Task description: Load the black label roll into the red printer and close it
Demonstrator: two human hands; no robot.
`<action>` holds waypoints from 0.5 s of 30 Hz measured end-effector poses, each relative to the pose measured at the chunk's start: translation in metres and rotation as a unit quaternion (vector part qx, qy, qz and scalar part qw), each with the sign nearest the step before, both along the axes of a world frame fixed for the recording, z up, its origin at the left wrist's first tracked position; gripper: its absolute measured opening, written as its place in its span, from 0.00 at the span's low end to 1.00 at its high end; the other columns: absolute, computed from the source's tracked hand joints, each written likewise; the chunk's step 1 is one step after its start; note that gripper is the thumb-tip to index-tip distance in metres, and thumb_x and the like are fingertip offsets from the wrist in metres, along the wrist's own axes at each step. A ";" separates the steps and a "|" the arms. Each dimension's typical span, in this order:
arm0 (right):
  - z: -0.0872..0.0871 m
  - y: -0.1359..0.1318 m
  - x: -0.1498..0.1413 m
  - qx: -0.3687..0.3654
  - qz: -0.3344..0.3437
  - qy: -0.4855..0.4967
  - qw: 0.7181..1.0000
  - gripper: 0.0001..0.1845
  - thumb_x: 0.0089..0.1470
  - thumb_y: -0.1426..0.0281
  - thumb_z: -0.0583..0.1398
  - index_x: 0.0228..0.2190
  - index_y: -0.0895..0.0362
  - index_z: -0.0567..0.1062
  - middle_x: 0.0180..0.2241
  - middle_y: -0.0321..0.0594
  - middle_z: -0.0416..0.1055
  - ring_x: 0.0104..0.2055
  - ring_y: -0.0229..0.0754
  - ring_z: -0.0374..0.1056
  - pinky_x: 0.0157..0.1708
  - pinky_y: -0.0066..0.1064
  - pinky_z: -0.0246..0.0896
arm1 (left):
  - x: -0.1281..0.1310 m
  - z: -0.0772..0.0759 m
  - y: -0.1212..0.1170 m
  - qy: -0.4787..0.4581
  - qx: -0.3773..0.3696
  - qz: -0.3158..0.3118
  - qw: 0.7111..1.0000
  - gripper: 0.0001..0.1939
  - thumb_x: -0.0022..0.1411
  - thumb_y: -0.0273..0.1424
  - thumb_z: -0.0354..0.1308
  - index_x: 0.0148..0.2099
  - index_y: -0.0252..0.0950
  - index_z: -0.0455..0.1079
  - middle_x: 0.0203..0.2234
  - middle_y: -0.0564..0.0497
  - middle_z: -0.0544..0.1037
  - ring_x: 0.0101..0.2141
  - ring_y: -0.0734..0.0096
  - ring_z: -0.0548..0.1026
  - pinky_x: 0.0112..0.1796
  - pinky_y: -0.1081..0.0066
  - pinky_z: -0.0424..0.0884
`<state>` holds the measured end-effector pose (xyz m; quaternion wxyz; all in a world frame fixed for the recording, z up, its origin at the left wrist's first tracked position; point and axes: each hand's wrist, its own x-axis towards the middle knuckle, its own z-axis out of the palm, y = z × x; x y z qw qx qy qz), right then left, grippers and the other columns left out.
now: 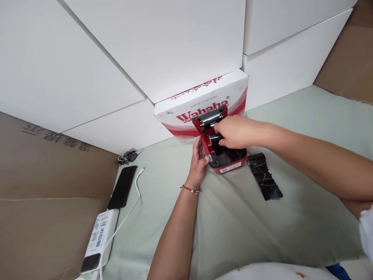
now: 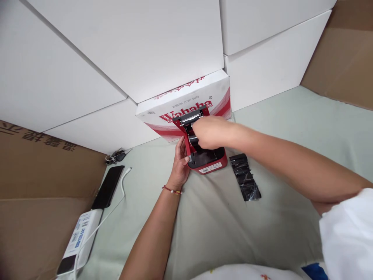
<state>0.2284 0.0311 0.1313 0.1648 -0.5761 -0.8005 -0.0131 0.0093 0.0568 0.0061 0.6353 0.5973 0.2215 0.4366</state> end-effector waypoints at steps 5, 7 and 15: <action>0.035 -0.042 0.090 -0.058 0.035 0.038 0.997 0.43 0.70 0.45 0.45 0.34 0.62 0.87 0.35 0.35 0.85 0.26 0.28 0.75 0.27 0.30 0.57 | 0.000 -0.002 0.001 -0.007 -0.001 -0.004 1.000 0.45 0.59 0.50 0.71 0.73 0.52 0.60 0.76 0.46 0.60 0.76 0.49 0.56 0.73 0.51 0.55; 0.025 -0.057 0.130 -0.122 -0.009 0.021 0.992 0.56 0.64 0.40 0.34 0.31 0.68 0.85 0.33 0.35 0.83 0.24 0.26 0.72 0.26 0.36 0.52 | 0.000 -0.003 0.002 -0.010 -0.004 -0.006 1.000 0.45 0.59 0.49 0.71 0.73 0.52 0.60 0.75 0.47 0.60 0.75 0.49 0.57 0.73 0.51 0.55; -0.052 -0.107 0.149 -0.260 -0.245 -0.050 0.933 0.13 0.59 0.63 0.67 0.41 0.58 0.85 0.37 0.51 0.84 0.31 0.51 0.78 0.26 0.36 0.64 | 0.002 -0.001 0.003 -0.016 -0.012 -0.005 1.000 0.45 0.57 0.49 0.72 0.73 0.51 0.61 0.76 0.46 0.60 0.75 0.47 0.58 0.73 0.50 0.56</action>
